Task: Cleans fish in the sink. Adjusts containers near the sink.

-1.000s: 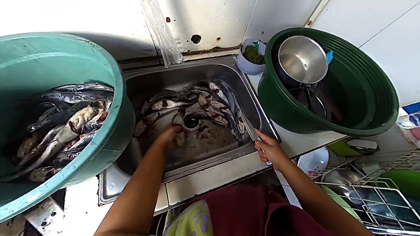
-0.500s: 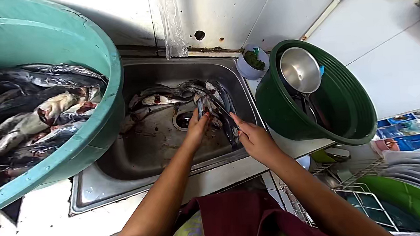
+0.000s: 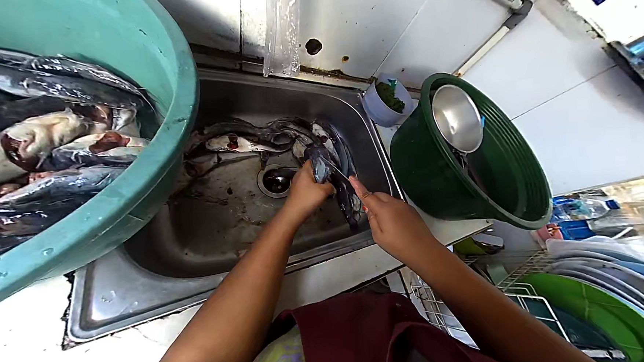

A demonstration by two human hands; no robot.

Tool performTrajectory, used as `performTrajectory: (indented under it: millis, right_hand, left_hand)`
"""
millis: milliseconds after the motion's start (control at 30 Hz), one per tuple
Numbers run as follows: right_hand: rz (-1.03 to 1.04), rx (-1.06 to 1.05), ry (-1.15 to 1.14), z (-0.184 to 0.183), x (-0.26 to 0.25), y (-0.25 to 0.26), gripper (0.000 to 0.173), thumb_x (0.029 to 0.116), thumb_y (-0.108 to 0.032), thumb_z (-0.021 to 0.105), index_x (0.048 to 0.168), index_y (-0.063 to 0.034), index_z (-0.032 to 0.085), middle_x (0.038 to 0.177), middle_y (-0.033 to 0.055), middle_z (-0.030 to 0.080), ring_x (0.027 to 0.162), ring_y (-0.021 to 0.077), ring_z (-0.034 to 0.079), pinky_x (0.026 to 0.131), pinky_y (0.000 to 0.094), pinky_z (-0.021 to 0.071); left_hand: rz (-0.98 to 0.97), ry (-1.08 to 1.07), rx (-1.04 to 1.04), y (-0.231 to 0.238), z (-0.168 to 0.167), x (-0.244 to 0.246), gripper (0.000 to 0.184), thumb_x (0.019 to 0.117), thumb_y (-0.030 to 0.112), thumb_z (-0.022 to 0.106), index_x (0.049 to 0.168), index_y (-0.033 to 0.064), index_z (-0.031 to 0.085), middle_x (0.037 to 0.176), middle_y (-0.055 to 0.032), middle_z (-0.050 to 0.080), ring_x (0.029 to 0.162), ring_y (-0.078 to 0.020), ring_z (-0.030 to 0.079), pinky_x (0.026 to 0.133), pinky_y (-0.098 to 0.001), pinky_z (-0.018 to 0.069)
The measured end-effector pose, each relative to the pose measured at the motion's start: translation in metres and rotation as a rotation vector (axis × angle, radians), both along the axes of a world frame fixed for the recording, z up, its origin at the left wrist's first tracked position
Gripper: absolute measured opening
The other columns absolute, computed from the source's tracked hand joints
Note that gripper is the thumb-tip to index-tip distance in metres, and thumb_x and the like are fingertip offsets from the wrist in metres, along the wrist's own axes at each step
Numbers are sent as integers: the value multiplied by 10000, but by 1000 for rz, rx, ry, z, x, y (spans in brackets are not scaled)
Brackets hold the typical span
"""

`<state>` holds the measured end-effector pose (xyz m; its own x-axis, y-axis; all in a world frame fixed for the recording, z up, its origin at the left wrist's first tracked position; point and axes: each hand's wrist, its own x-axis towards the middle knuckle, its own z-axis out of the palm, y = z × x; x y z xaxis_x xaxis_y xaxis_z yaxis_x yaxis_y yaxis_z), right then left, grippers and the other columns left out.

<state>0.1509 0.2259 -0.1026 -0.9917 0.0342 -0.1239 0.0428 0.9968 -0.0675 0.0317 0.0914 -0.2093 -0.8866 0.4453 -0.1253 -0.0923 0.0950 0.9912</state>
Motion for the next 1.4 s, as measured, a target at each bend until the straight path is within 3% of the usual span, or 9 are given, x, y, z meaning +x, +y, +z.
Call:
performTrajectory:
  millis: [300,567,767,833,933,1000,1100,1233,1400]
  right_hand:
    - [-67,-198,38,-10,-62,-22,533,1080,-84,437,1606,-133,372,1100,216,721,961,384,712,876,568,561]
    - [-104,-260,-45,4,1,-7,541,1063,-120,372,1604,-126,375,942,148,685,805,244,641,794,425,546]
    - [-199,-241,-24,-5,-47,-28,544,1084,-94,428,1619,-149,345,1139,243,707,1008,402,699,913,589,540]
    - [-217,-291,-26,-7,-63,-27,538,1091,-104,411,1621,-170,346,1021,233,712,857,375,691,801,569,556]
    - [-259,-576,-2,-7,-60,-12,529,1113,-143,362,1631,-238,323,783,98,554,529,197,489,496,372,466]
    - [-269,-728,60,-3,-47,-1,551,1091,-125,368,1627,-248,332,753,43,525,490,142,449,451,318,431]
    - [-269,-843,128,-3,-30,11,559,1075,-113,379,1625,-201,332,724,10,505,459,94,429,420,254,414]
    - [-280,-656,38,-15,-23,20,535,1086,-121,407,1612,-209,368,788,47,573,508,120,488,482,295,465]
    - [-190,-422,-11,-27,-19,16,514,1081,-131,429,1591,-202,417,919,109,683,756,196,620,742,399,541]
  left_hand:
    - [-111,97,36,0,-7,3,397,781,-24,731,1159,19,616,945,-149,683,844,-259,674,725,-502,560]
    - [-121,53,106,-3,-3,1,431,788,-49,708,1204,16,617,1017,-155,695,903,-249,686,772,-484,572]
    - [-199,207,46,3,-9,5,367,816,-12,755,1160,5,627,960,-141,703,891,-246,696,799,-507,575]
    - [-210,202,63,6,-11,6,351,813,-20,757,1138,9,630,933,-132,693,856,-232,685,773,-486,571]
    - [-185,166,148,0,-7,5,392,835,6,711,1215,13,615,1010,-141,697,896,-219,688,796,-462,577]
    - [-135,103,220,-4,-4,4,356,912,109,654,1255,21,615,1005,-124,684,829,-176,658,736,-393,563]
    - [-68,-79,316,-1,-9,-1,251,1052,244,518,1167,42,613,802,-54,605,603,-100,545,560,-266,480]
    - [-6,-291,239,3,-14,-8,241,1085,253,472,1089,62,619,726,-26,585,577,-93,539,541,-245,458]
    - [3,-353,202,7,-22,-14,256,1050,201,424,1144,62,618,822,-52,576,670,-131,533,598,-303,449]
